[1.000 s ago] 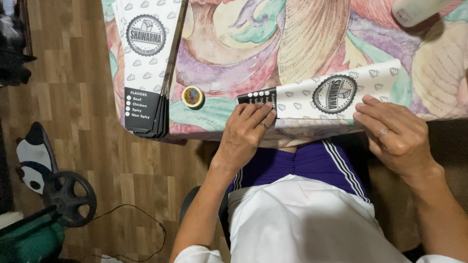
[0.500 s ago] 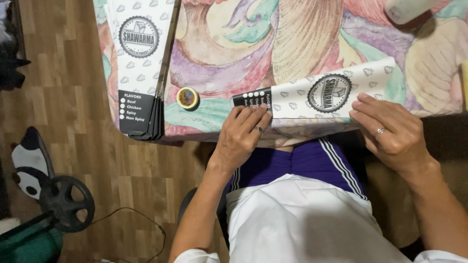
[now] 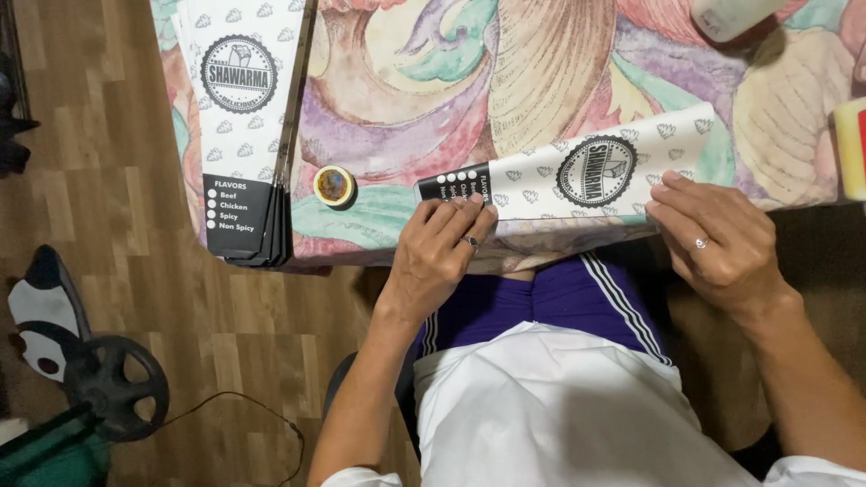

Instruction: Folding printed paper sheets into conical food wrappers and stacking them.

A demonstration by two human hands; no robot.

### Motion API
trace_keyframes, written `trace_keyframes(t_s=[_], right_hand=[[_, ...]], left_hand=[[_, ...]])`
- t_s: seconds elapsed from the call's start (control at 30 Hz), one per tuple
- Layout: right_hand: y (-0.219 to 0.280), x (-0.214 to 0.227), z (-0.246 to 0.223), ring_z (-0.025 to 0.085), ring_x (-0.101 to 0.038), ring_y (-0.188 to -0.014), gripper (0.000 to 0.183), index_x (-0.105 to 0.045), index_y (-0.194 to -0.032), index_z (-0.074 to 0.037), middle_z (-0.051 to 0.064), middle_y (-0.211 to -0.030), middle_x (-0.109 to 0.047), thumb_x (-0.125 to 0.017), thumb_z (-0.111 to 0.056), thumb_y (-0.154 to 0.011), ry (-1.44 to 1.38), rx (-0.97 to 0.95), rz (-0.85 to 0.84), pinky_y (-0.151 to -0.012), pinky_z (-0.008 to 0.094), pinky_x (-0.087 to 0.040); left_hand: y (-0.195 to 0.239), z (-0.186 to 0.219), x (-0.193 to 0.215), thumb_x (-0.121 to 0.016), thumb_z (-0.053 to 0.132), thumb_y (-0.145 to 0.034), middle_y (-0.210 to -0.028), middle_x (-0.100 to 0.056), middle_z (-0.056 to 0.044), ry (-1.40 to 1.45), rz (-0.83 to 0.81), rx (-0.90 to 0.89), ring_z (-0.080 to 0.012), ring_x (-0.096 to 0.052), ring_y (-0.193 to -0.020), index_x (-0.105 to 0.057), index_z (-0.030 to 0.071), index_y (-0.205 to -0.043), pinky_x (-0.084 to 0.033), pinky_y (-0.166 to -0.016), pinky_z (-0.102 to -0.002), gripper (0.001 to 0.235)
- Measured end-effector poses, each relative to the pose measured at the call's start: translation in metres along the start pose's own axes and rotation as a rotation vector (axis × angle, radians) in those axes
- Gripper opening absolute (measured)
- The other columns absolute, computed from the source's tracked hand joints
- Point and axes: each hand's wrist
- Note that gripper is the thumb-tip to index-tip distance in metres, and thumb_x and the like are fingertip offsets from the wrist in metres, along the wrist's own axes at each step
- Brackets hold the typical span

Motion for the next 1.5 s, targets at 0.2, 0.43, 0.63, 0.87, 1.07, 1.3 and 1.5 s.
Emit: trace_keyframes(t_s=[0.2,0.43,0.63,0.87,1.07,1.3,1.5], right_hand=[[0.002,-0.004,0.0,0.047,-0.078,-0.106,0.007,-0.075,-0.108,0.012,0.029,-0.109,-0.077,-0.071,0.013,-0.101,0.021,0.016,0.043,-0.086,0.049,-0.063],[-0.008,0.001,-0.006,0.044,-0.078,-0.107,0.012,-0.075,-0.11,0.007,0.024,-0.113,-0.079,-0.081,0.006,-0.1,0.035,0.007,0.008,-0.084,0.045,-0.06],[-0.007,-0.002,-0.007,0.037,-0.077,-0.105,0.009,-0.079,-0.112,-0.008,0.011,-0.115,-0.08,-0.079,-0.008,-0.103,0.149,-0.028,-0.069,-0.077,0.043,-0.057],[-0.022,0.002,-0.009,0.033,-0.076,-0.105,0.008,-0.079,-0.104,-0.006,0.01,-0.111,-0.081,-0.085,-0.006,-0.1,0.148,-0.021,-0.099,-0.078,0.04,-0.055],[-0.032,-0.003,-0.016,0.042,-0.076,-0.103,0.014,-0.071,-0.101,0.008,0.025,-0.109,-0.077,-0.083,0.005,-0.095,-0.037,-0.016,-0.054,-0.088,0.046,-0.062],[-0.027,-0.008,-0.015,0.04,-0.078,-0.101,0.01,-0.074,-0.104,-0.003,0.018,-0.107,-0.078,-0.083,-0.005,-0.1,0.025,-0.033,-0.07,-0.081,0.045,-0.06],[-0.032,-0.014,-0.016,0.036,-0.074,-0.097,0.011,-0.076,-0.109,-0.008,0.014,-0.106,-0.078,-0.084,-0.01,-0.101,0.038,-0.02,-0.075,-0.077,0.044,-0.056]], left_hand=[[-0.002,-0.001,0.001,-0.074,-0.005,-0.099,-0.107,-0.072,-0.022,-0.015,-0.004,0.0,-0.0297,-0.069,-0.09,-0.069,-0.005,-0.11,-0.052,-0.072,-0.04,0.013],[-0.005,0.003,0.0,-0.071,-0.002,-0.1,-0.103,-0.072,-0.021,-0.06,0.006,0.003,-0.0285,-0.067,-0.085,-0.069,-0.003,-0.108,-0.051,-0.071,-0.039,0.008],[-0.011,0.005,0.004,-0.065,-0.003,-0.103,-0.101,-0.069,-0.018,-0.062,-0.006,0.022,-0.0261,-0.062,-0.078,-0.067,-0.001,-0.105,-0.047,-0.068,-0.038,0.004],[-0.012,0.009,-0.001,-0.061,-0.011,-0.1,-0.099,-0.066,-0.017,-0.093,-0.013,0.033,-0.0264,-0.059,-0.077,-0.065,-0.002,-0.105,-0.046,-0.067,-0.038,0.011],[-0.015,0.021,-0.008,-0.048,-0.033,-0.081,-0.113,-0.057,-0.032,0.192,-0.002,0.06,-0.0406,-0.059,-0.093,-0.046,-0.008,-0.064,-0.054,-0.083,-0.047,0.03],[-0.022,0.029,-0.006,-0.059,-0.016,-0.097,-0.106,-0.061,-0.024,-0.094,-0.07,0.063,-0.0328,-0.062,-0.091,-0.06,-0.008,-0.103,-0.054,-0.079,-0.041,0.01],[-0.023,0.029,-0.017,-0.058,-0.017,-0.092,-0.095,-0.066,-0.021,-0.16,0.003,0.069,-0.0277,-0.064,-0.08,-0.066,-0.006,-0.096,-0.052,-0.071,-0.036,0.014]])
Point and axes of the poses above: each hand's wrist, its own y-axis away from the middle knuckle, its own x-axis out of the back of the hand, z = x × y
